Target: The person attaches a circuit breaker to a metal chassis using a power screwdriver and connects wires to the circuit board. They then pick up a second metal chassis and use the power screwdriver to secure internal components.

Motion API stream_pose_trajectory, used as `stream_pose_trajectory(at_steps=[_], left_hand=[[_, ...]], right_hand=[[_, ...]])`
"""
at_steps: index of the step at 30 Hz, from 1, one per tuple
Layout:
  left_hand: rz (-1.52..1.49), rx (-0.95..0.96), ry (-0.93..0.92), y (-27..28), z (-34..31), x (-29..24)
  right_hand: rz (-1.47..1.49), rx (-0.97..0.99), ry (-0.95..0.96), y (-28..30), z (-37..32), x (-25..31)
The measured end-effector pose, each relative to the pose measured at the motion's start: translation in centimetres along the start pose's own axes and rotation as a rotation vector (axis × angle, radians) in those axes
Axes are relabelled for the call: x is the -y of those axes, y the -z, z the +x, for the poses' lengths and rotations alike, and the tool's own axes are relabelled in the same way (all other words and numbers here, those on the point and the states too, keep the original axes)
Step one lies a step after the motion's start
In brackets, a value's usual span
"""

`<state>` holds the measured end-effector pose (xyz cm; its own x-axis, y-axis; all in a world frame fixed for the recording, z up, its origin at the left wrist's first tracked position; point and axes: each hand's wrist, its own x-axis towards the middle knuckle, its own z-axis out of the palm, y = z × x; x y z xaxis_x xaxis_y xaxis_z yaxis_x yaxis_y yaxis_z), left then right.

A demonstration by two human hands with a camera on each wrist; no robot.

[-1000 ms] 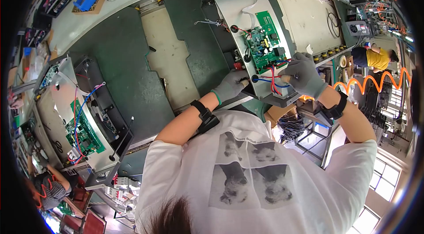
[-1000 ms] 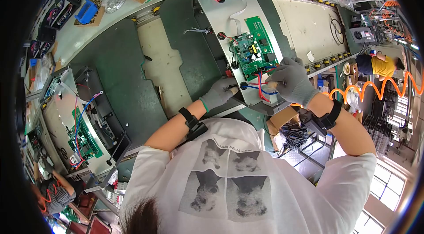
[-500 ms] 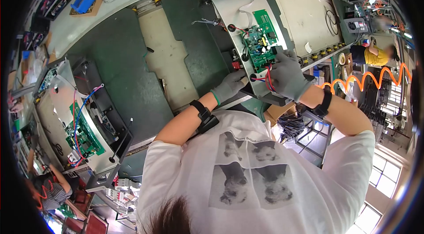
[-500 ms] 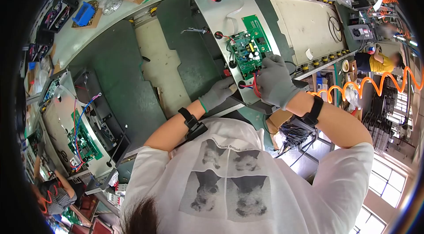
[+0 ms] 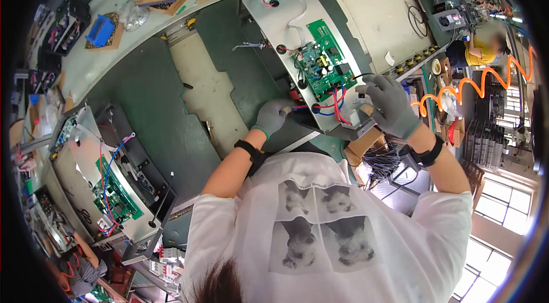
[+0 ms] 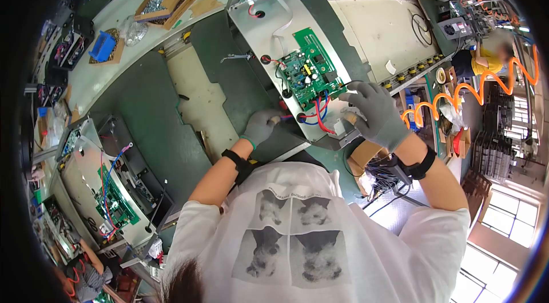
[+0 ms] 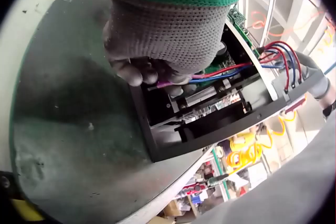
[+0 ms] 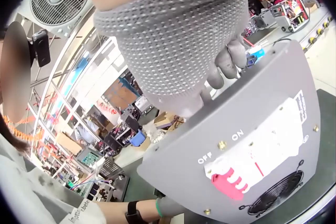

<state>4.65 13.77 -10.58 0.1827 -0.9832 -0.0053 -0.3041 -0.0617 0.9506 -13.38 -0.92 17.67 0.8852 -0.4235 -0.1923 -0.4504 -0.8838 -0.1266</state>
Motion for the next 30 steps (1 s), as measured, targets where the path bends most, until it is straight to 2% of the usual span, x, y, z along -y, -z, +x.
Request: stream_pose_trajectory(at_steps=[1, 2, 3, 4, 5, 6, 7, 8, 9, 11, 12, 13, 14, 15, 16, 17, 19, 21, 23, 24, 27, 28, 29, 30], left_hand=[[-0.076, 0.066, 0.025, 0.1, -0.1, 0.3], [-0.150, 0.148, 0.139, 0.0, -0.4, 0.4], [-0.137, 0.151, 0.133, 0.1, -0.5, 0.8], [0.015, 0.142, 0.087, 0.3, -0.5, 1.4], [0.166, 0.133, 0.041, 0.4, -0.7, 1.9], [0.181, 0.135, 0.033, 0.9, -0.8, 1.9], [0.137, 0.044, 0.174, 1.6, -0.9, 1.6], [0.090, -0.048, 0.315, 2.1, -0.7, 1.4], [0.107, -0.046, 0.305, 3.0, 0.0, 0.9], [0.118, -0.476, 0.223, 5.0, 1.5, -1.3], [0.135, -0.468, 0.208, 5.9, 2.6, -3.2], [-0.196, -0.462, 0.270, 6.6, 3.9, -5.6], [-0.528, -0.444, 0.332, 7.0, 5.3, -6.9], [-0.511, -0.431, 0.320, 6.9, 6.5, -6.4], [-0.697, -0.336, 0.390, 6.7, 7.9, -5.4], [-0.880, -0.237, 0.462, 6.6, 8.9, -4.4], [-0.892, -0.241, 0.492, 6.7, 10.0, -4.0], [-0.647, -0.304, 0.472, 6.3, 10.2, -3.6], [-0.659, -0.326, 0.464, 6.4, 9.6, -6.4], [-0.699, -0.341, 0.480, 6.3, 9.0, -7.3], [-0.778, -0.328, 0.464, 5.1, 6.9, -9.0], [-0.857, -0.296, 0.415, 4.6, 6.4, -11.7], [-0.940, -0.266, 0.365, 4.2, 6.2, -14.3], [-0.921, -0.282, 0.374, 3.8, 6.2, -16.5]], right_hand=[[-0.001, -0.015, -0.005, -0.1, -0.5, 0.2], [0.061, -0.089, -0.060, -0.4, -1.2, 0.4], [0.126, -0.164, -0.115, -0.8, -1.8, 0.5], [0.197, -0.254, -0.163, -1.6, -2.7, 0.6], [0.204, -0.266, -0.168, -2.3, -3.5, 1.2], [0.219, -0.435, -0.233, -2.9, -4.3, 1.8], [0.233, -0.608, -0.302, -3.7, -5.1, 2.3], [0.139, -0.627, -0.296, -4.7, -6.3, 2.4], [0.146, -0.645, -0.301, -5.7, -7.2, 3.0], [0.358, -0.622, -0.428, -8.1, -8.7, 4.1], [0.384, -0.547, -0.447, -10.2, -9.7, 3.6], [0.394, -0.568, -0.457, -11.5, -9.7, 3.8], [0.633, -0.530, -0.468, -12.4, -9.4, 4.1], [0.872, -0.487, -0.469, -13.3, -9.2, 4.3], [0.900, -0.396, -0.503, -14.2, -9.1, 4.2], [0.911, -0.419, -0.505, -14.6, -9.0, 4.2], [0.979, -0.456, -0.420, -14.8, -8.1, 4.4], [0.953, -0.455, -0.369, -14.2, -8.0, 4.2], [1.008, -0.512, -0.343, -13.9, -7.7, 4.4], [1.236, -0.503, -0.418, -14.3, -7.9, 4.5], [1.132, -0.605, -0.306, -13.6, -7.1, 1.7], [1.228, -0.754, -0.451, -13.1, -7.3, 1.5], [0.960, -0.720, -0.526, -14.3, -7.8, 0.0], [0.926, -0.718, -0.589, -14.3, -7.1, -0.5]])
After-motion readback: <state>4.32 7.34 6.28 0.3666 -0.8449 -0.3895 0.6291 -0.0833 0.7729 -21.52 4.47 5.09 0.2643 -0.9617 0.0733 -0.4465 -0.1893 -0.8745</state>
